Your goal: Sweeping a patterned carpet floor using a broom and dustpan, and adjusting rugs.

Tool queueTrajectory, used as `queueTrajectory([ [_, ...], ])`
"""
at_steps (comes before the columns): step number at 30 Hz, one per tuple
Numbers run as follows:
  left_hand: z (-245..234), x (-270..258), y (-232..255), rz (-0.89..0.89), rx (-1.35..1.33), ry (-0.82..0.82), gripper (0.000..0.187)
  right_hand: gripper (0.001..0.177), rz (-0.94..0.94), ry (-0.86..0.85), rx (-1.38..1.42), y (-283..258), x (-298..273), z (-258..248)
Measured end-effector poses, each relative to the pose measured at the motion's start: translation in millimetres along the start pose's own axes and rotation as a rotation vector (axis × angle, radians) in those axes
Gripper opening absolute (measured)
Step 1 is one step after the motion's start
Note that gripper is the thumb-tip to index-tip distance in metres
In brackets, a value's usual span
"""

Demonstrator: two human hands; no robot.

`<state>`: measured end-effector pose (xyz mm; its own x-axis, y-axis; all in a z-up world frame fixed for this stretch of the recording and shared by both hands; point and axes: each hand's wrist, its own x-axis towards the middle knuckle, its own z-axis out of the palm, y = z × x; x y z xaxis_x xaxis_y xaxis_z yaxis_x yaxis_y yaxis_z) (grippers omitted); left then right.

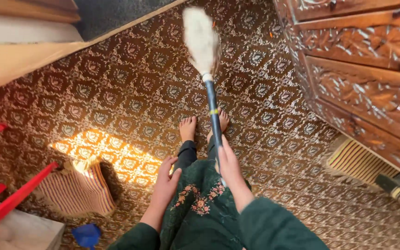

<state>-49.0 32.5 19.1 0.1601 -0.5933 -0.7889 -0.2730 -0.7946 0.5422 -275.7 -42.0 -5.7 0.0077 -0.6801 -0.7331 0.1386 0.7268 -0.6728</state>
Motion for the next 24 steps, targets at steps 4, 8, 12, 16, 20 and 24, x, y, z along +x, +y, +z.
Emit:
queueTrajectory([
  [4,10.8,-7.7,11.9,-0.04,-0.021,0.04,0.042,0.051,0.727,-0.181,0.014,9.6,-29.2,-64.9],
  [8,26.4,-15.1,-5.4,-0.063,-0.106,0.078,0.043,0.062,0.673,-0.261,-0.678,-38.7,-11.3,-54.4],
  [12,32.5,-19.4,-6.0,-0.057,-0.113,0.093,0.043,0.055,0.289,-0.46,-0.963,-3.1,59.2,-97.4],
  [16,34.3,-16.7,-7.9,-0.041,-0.142,0.132,0.043,0.038,0.433,-0.465,-1.065,-47.0,146.0,-115.2],
  [20,33.9,-14.4,-14.4,-0.051,-0.17,0.158,0.042,0.054,0.455,-0.197,-1.104,-139.2,107.9,-63.9],
  [24,41.3,-12.4,-20.1,-0.056,-0.255,0.191,0.042,0.05,0.456,-0.107,-0.659,-123.5,50.5,-51.7],
])
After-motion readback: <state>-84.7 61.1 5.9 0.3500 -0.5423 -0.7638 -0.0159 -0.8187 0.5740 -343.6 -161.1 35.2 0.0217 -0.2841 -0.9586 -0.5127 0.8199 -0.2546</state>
